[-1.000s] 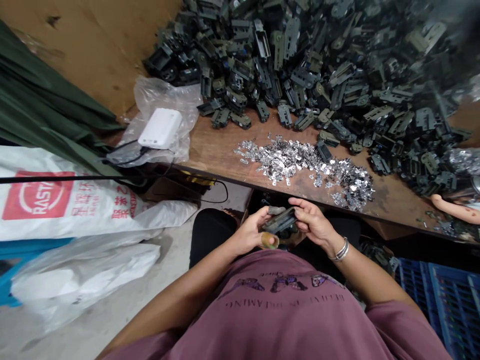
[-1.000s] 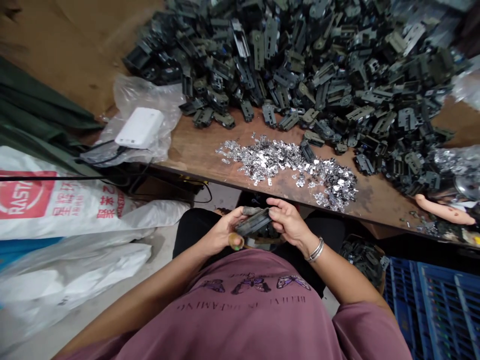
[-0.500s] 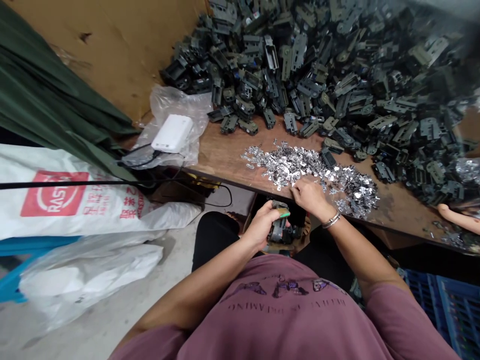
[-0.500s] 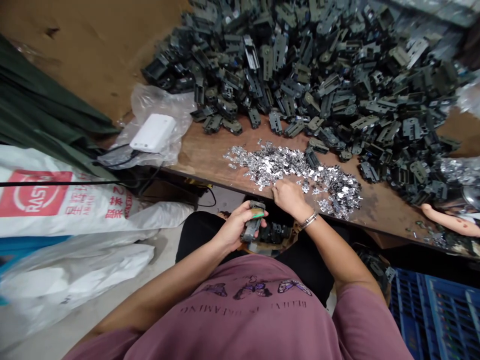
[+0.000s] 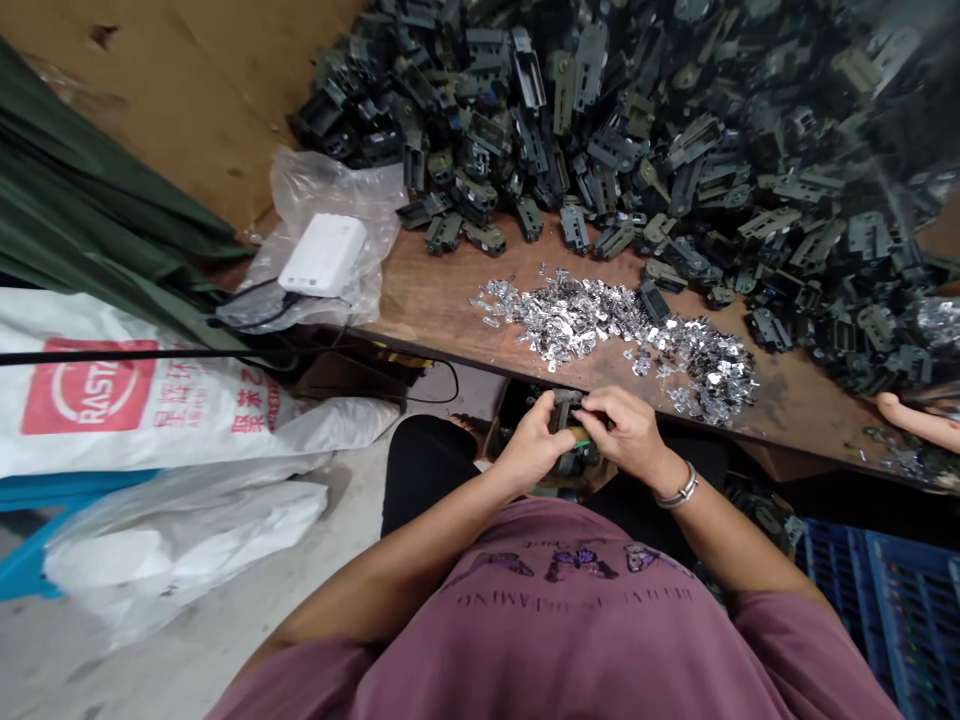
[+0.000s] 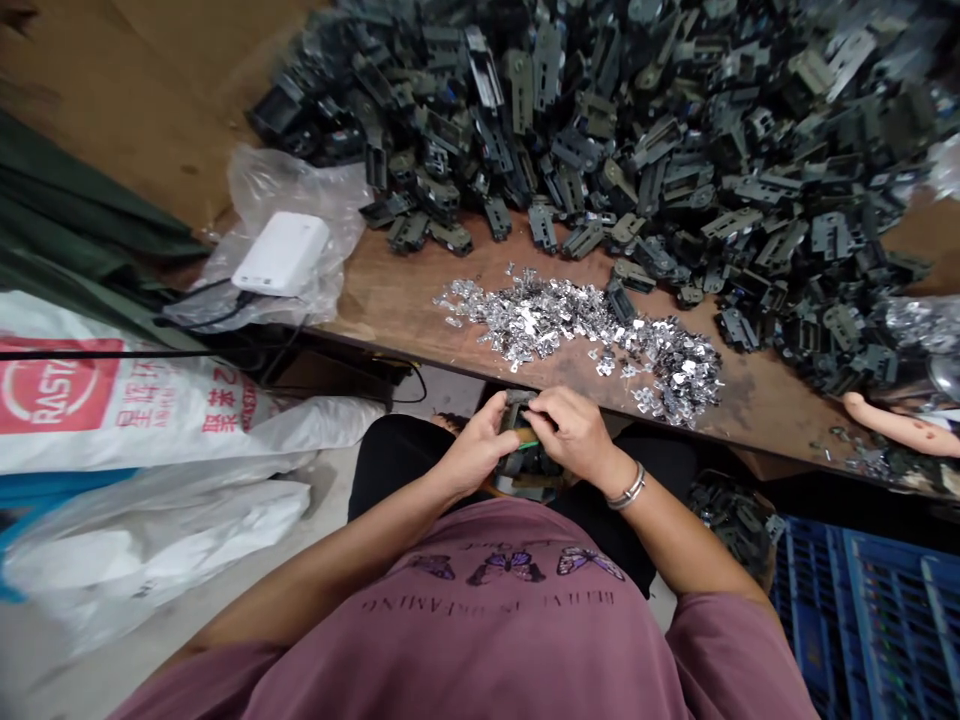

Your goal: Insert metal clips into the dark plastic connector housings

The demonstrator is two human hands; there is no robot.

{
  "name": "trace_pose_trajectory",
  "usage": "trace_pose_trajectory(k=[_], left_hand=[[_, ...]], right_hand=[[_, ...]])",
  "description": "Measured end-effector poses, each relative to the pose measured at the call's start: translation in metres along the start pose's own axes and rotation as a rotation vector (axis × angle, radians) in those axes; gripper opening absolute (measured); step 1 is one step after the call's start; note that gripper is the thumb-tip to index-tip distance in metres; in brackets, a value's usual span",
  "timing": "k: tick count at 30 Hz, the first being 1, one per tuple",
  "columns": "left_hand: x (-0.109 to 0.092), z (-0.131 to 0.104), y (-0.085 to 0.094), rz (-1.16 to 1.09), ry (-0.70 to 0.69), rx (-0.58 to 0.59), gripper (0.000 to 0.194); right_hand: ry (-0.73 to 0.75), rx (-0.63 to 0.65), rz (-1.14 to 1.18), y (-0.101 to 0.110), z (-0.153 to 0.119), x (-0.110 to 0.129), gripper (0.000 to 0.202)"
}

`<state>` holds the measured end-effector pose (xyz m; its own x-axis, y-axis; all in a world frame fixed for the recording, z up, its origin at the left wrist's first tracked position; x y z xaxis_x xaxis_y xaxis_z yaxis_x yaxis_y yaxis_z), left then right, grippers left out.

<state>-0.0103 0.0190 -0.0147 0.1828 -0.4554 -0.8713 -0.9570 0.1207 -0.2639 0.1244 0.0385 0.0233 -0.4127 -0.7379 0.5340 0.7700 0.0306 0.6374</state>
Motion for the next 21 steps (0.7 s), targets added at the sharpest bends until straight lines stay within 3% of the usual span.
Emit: trace_pose_trajectory(k=[4,21], left_hand=[[-0.006,-0.005,0.0,0.128,-0.044,-0.028,0.031],[-0.008,-0.014,-0.004,0.291,-0.081,-0.065,0.03]], right_hand=[[0.036,-0.008,0.032,-0.001,-0.001,0.002,0.012],[0.19,-0.042,-0.05,0.004,-0.013,0.012,0.016]])
Point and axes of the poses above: each hand's wrist, its own z-axis towards the middle knuckle, its own y-axis out of the back of the hand, x = y × z, the point moved 4 cm from there along z, towards the middle knuckle, and after that the axes turned 10 degrees about y, right-handed, at the moved point
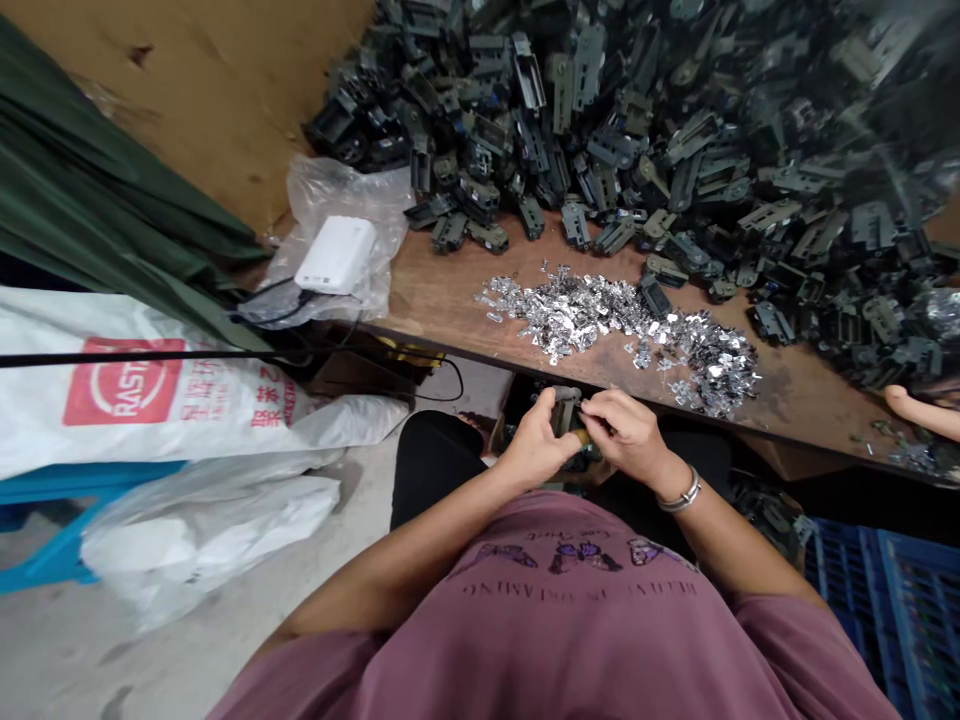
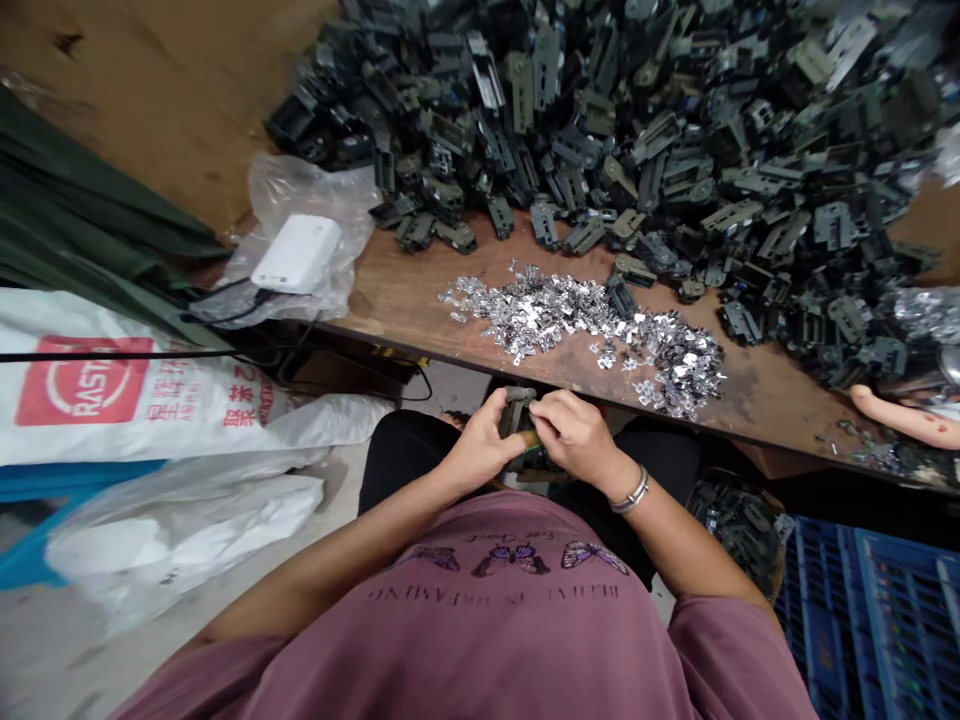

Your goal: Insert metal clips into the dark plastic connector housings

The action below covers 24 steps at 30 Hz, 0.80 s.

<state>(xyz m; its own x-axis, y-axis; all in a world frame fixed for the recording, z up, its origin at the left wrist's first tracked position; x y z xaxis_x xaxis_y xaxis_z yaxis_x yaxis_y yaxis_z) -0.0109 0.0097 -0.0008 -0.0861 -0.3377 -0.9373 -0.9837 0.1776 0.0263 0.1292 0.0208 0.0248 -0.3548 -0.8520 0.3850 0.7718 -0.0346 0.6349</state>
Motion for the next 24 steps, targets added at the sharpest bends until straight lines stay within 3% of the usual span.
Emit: trace_pose_trajectory(k=[7,12,24], left_hand=[[0.002,-0.005,0.001,0.29,-0.068,-0.089,0.026],[-0.001,-0.01,0.002,0.499,-0.015,-0.104,0.03],[-0.002,-0.009,0.001,0.245,0.04,0.07,0.027]], right_hand=[[0.028,0.012,-0.068,-0.006,-0.009,0.007,0.022],[0.057,-0.007,-0.08,-0.009,-0.014,0.012,0.026],[-0.095,-0.079,0.046,-0.007,-0.01,0.014,0.02]])
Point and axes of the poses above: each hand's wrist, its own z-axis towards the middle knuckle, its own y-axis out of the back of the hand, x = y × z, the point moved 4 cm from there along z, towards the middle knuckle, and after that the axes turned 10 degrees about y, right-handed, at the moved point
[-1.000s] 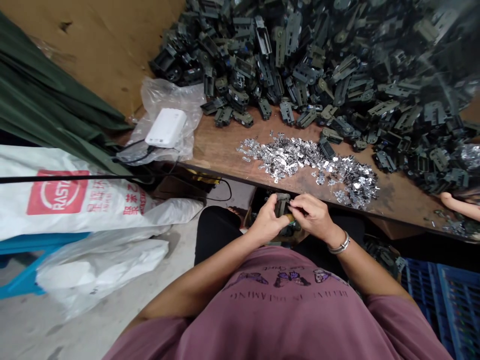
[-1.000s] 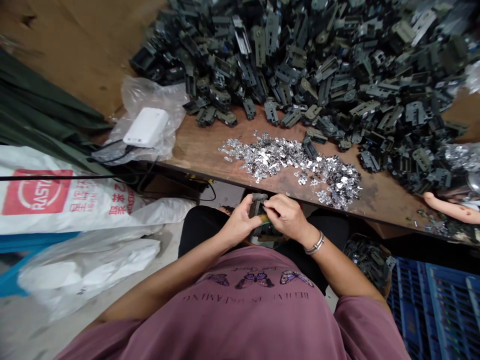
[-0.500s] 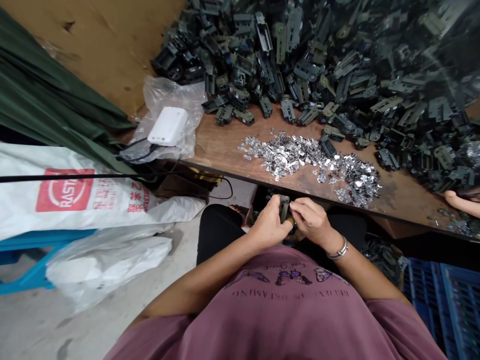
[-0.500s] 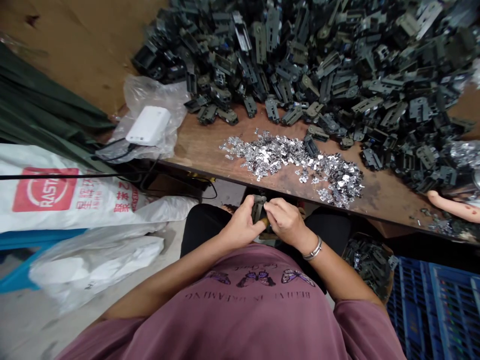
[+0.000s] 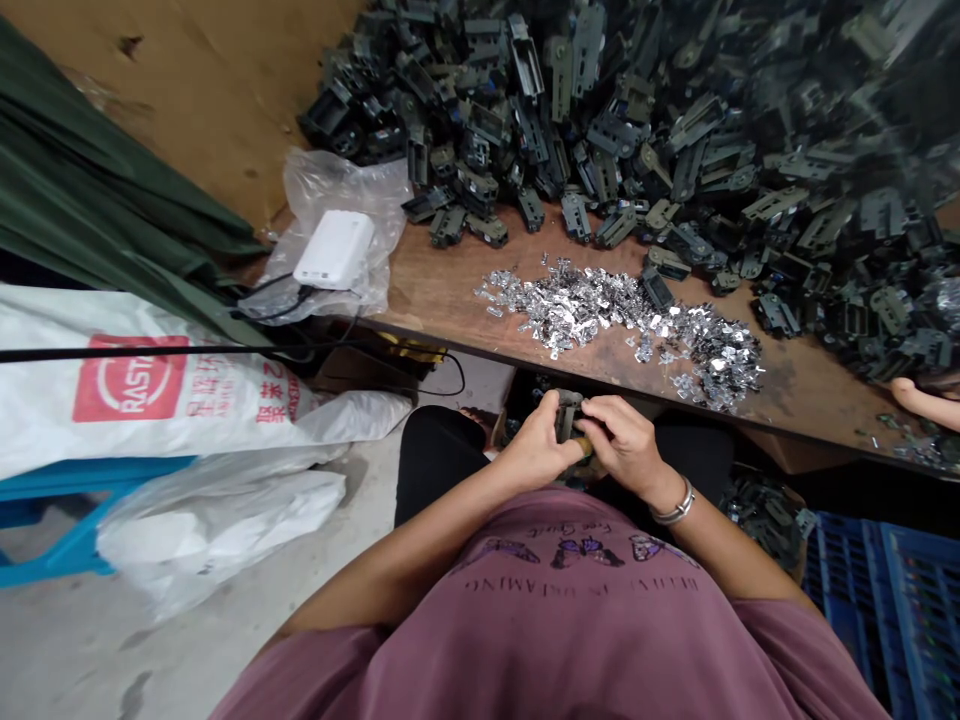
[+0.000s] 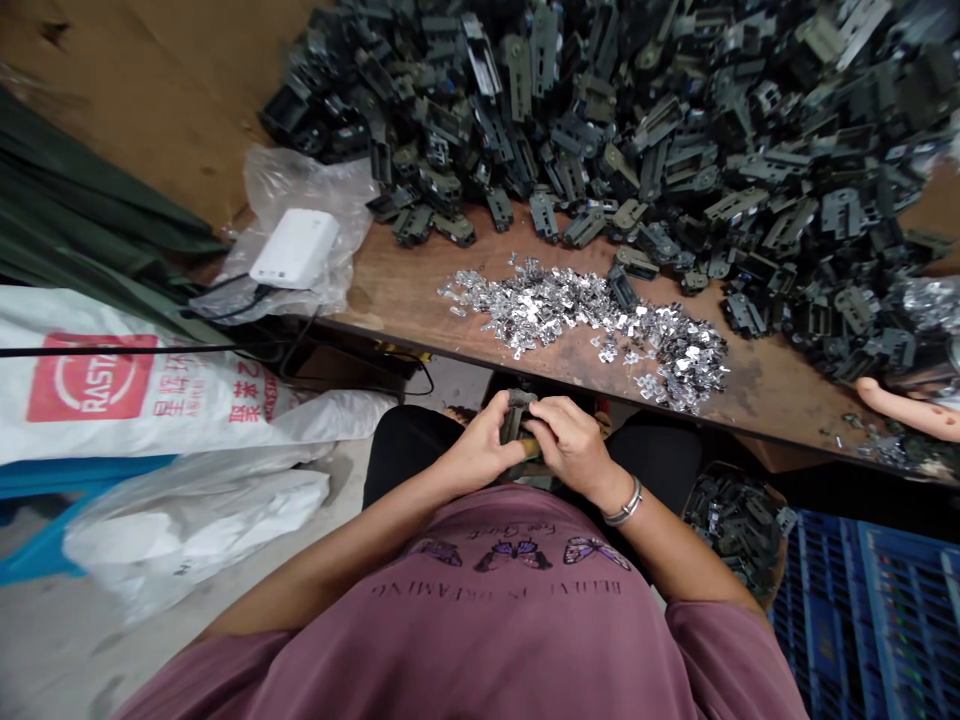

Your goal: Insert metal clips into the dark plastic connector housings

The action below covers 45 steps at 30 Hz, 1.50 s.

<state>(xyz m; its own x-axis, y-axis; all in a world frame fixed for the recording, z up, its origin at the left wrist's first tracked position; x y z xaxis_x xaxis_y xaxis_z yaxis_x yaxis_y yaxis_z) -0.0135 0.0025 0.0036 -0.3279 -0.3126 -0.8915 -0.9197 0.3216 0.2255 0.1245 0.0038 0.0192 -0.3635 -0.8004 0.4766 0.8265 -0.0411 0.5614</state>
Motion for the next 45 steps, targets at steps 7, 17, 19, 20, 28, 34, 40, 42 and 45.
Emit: trace_pose_trajectory(k=[7,17,19,20,28,34,40,42,45], left_hand=[[-0.001,-0.007,-0.001,0.297,-0.132,-0.105,0.024],[-0.002,-0.013,0.004,0.304,-0.162,-0.124,0.024],[-0.006,-0.016,0.01,0.204,-0.208,-0.111,0.035],[-0.009,-0.018,0.013,0.158,-0.227,-0.107,0.044],[-0.014,-0.025,0.029,0.157,-0.379,-0.243,0.062],[-0.025,-0.033,0.026,0.183,-0.599,-0.302,0.028],[-0.024,-0.036,0.03,0.239,-0.592,-0.387,0.028],[-0.022,-0.034,0.031,0.225,-0.557,-0.392,0.028],[-0.018,-0.029,0.03,0.163,-0.455,-0.351,0.017]], right_hand=[[0.143,-0.022,-0.066,-0.003,-0.008,0.004,0.033],[0.171,0.028,-0.007,-0.002,-0.003,0.008,0.034],[0.08,0.02,0.073,0.004,-0.003,0.007,0.036],[0.012,0.004,0.113,0.007,-0.004,0.006,0.039],[-0.208,0.016,0.081,0.003,-0.023,0.004,0.019],[-0.168,0.058,0.092,-0.009,-0.032,0.009,0.015],[-0.199,0.082,0.118,-0.012,-0.038,0.006,0.013],[-0.198,0.083,0.106,-0.013,-0.038,0.006,0.013],[-0.195,0.089,0.09,-0.012,-0.037,0.006,0.014]])
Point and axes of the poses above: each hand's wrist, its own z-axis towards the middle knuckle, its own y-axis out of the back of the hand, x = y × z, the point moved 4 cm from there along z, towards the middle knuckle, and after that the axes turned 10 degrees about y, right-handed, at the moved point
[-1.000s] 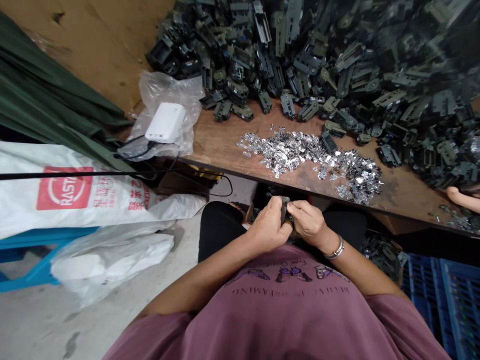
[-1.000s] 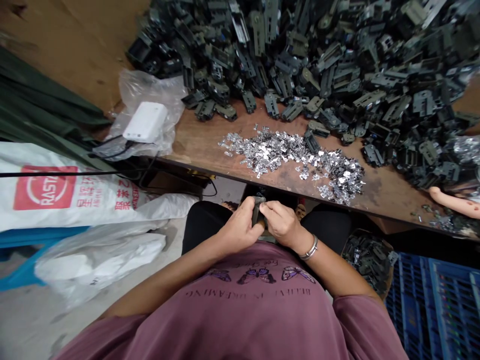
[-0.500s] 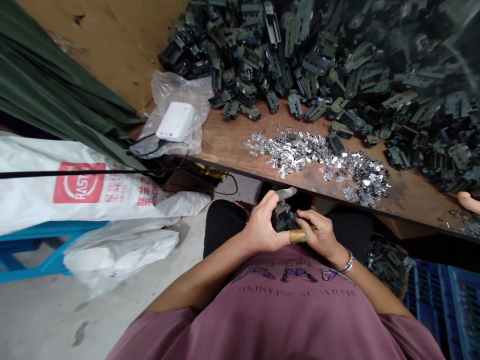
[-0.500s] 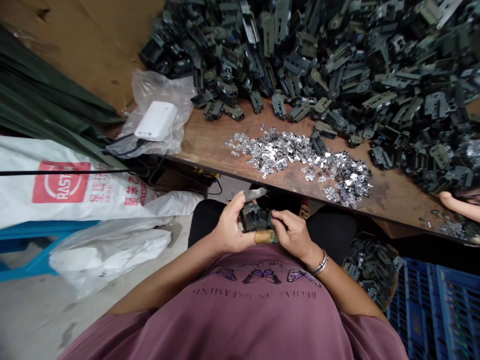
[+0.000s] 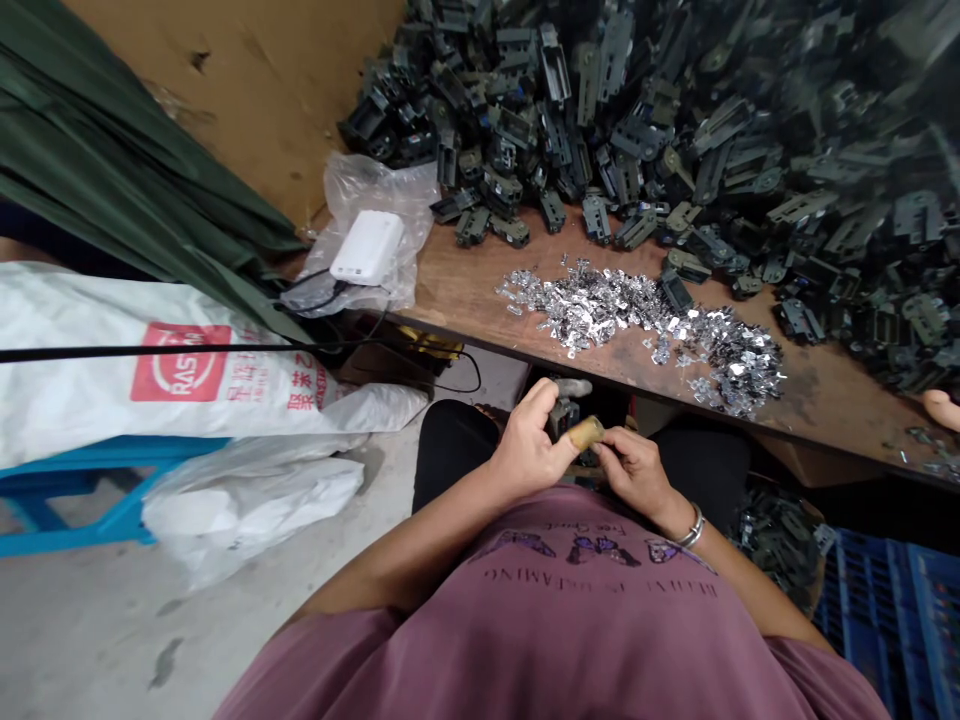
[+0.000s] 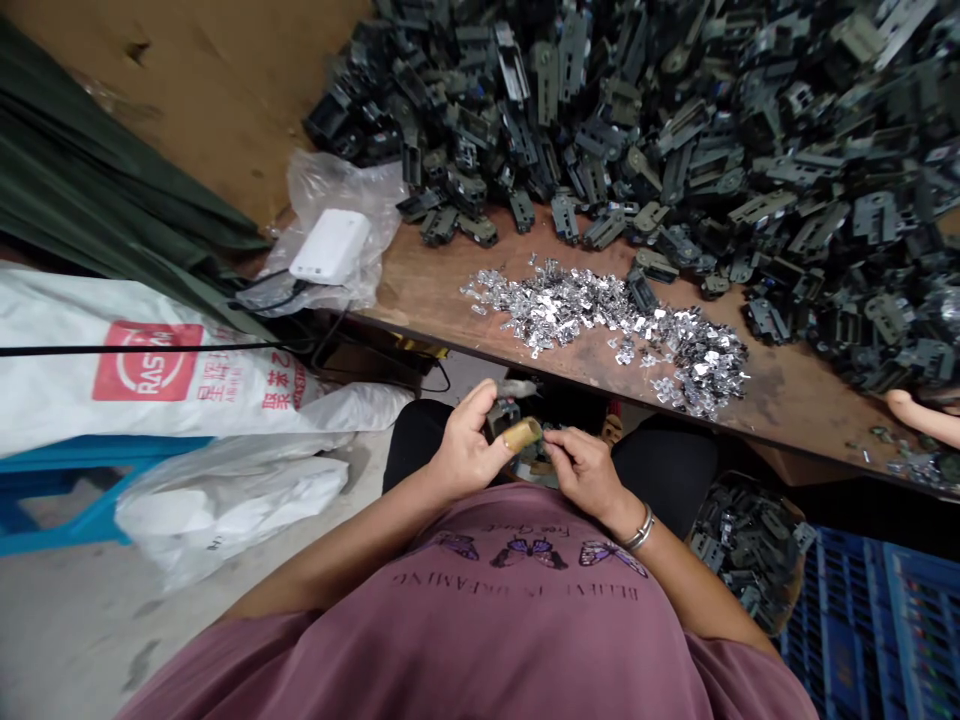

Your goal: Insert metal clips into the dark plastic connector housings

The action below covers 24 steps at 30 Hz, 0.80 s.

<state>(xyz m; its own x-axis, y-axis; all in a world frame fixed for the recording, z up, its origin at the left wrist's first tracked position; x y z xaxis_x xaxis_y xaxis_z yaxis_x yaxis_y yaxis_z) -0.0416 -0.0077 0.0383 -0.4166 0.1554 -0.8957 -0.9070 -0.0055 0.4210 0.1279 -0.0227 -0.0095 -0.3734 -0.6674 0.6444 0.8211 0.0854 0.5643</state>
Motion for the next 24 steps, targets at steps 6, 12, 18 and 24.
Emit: trace_pose_trajectory(k=[6,12,18,24], left_hand=[[0.009,0.003,-0.006,-0.242,0.282,0.092,0.053],[0.018,0.007,-0.006,-0.219,0.297,0.246,0.029],[0.046,0.005,-0.022,-0.043,0.285,0.537,0.032],[0.097,0.012,-0.045,0.019,0.394,0.457,0.032]], right_hand=[[-0.012,0.025,0.01,0.001,0.001,-0.002,0.016],[-0.092,0.027,0.014,0.003,-0.002,-0.013,0.015],[-0.294,-0.092,0.045,0.042,0.008,-0.062,0.018],[-0.272,-0.265,-0.364,0.108,0.065,-0.123,0.036]])
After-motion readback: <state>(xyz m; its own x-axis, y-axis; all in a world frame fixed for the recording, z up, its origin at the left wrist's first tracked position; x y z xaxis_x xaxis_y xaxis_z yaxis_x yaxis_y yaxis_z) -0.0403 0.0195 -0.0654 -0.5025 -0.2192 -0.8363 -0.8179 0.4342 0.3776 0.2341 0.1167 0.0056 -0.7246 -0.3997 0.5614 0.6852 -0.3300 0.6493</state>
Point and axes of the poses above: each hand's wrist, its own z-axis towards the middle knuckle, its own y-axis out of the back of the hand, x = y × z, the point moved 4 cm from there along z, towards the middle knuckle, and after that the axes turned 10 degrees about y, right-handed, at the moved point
